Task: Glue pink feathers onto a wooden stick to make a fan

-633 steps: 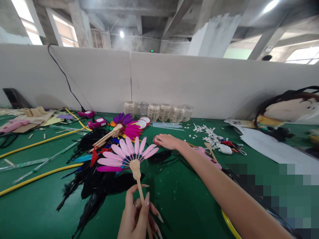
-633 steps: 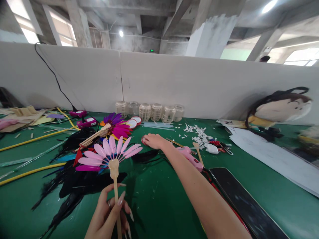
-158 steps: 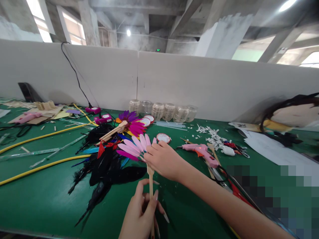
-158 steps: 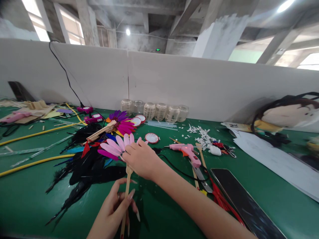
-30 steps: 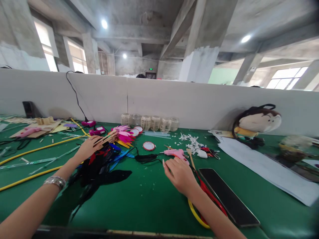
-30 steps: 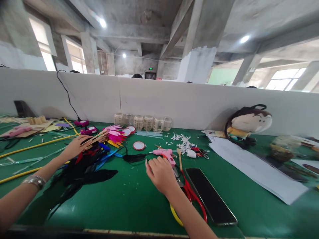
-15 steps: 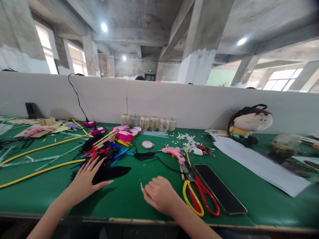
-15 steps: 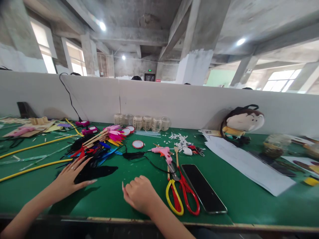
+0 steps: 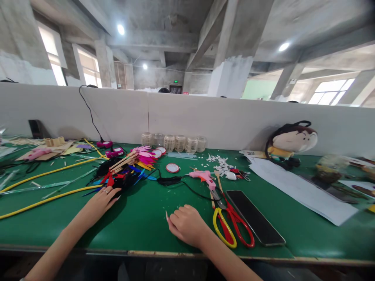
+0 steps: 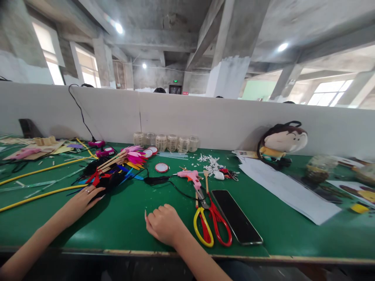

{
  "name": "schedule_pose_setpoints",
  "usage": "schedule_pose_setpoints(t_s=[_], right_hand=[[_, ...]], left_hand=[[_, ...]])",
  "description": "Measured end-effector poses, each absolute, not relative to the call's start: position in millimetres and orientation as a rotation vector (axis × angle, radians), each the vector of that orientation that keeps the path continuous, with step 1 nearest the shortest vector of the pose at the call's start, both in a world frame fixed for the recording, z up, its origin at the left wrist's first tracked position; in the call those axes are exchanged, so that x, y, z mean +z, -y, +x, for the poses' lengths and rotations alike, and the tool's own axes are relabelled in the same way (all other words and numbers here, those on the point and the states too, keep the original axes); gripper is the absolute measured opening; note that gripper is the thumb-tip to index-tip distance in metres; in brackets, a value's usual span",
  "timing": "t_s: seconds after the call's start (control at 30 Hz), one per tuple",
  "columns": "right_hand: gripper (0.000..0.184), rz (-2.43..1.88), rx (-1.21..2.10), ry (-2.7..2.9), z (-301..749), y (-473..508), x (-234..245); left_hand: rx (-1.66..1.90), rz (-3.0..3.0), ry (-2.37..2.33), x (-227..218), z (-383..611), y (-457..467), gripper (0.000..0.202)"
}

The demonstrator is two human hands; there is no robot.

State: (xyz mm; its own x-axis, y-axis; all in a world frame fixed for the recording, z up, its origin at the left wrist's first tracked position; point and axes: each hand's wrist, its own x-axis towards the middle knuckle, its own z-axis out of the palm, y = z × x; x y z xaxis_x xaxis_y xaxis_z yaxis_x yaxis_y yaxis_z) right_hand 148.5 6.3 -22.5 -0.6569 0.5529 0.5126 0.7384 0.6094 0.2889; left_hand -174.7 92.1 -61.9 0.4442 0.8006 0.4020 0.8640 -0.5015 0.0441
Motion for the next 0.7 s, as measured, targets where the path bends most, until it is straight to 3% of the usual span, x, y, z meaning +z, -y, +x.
schedule_pose_setpoints(t_s=[0.23, 0.43, 0.7], right_hand=[[0.024, -1.033, -0.68, 2.454, 148, -6, -23], [0.026, -1.038, -0.674, 2.462, 147, -6, -21], [0.025, -1.059, -0.651, 2.496, 148, -7, -23]], left_hand=[[-0.951, -2.477, 1.631, -30, -201, -100, 0.035], [-1.146, -2.327, 1.732, -8, -220, -111, 0.049], [-0.985, -2.231, 2.019, -17, -232, -127, 0.052]])
